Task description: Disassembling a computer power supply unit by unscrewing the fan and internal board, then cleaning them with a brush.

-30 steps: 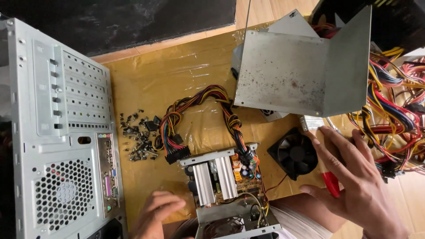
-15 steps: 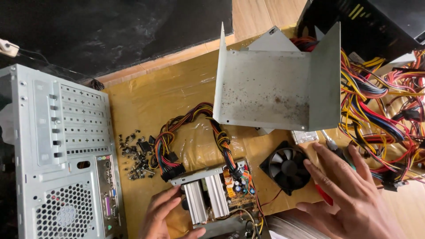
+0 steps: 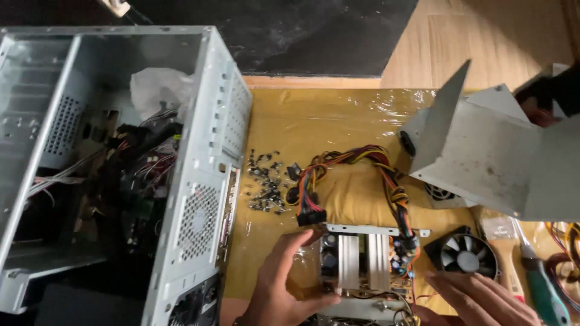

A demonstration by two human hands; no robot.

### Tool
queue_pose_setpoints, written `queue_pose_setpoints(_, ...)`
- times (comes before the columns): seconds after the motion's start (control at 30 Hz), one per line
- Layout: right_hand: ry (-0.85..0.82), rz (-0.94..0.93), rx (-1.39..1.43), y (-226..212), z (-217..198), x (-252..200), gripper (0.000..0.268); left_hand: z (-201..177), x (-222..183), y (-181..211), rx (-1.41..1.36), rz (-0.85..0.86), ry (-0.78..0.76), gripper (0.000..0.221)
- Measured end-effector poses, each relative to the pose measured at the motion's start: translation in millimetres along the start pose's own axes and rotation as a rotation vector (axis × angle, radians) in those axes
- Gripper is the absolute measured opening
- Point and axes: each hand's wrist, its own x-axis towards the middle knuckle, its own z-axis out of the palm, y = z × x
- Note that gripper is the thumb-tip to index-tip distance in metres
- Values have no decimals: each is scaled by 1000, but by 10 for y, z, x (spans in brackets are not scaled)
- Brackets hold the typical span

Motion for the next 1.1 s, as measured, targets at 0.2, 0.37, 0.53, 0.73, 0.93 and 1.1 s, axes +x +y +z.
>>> queue_pose_setpoints(0.2, 67, 169, -20, -640, 188, 382, 31, -141, -71, -63, 9, -34, -60, 80)
queue_pose_setpoints(0.37, -151, 604, -12, -805, 284, 409, 20, -184, -79, -129, -8, 8, 0, 81)
queue_pose_setpoints(0.53, -251, 645, -99, -718, 375, 356, 21, -129, -89, -281, 87, 61, -74, 113)
queue_pose_setpoints(0.73, -55, 463, -6, -877, 325, 432, 40, -202, -51, -242, 82, 75, -148, 120)
queue_pose_setpoints(0.93, -122, 559, 57, -687, 336, 372, 40, -217, -51, -243, 147, 131, -199, 117)
queue_pose_setpoints(1.1, -218, 636, 180, -610, 255, 364, 42, -134, -14, -203, 217, 158, -224, 109)
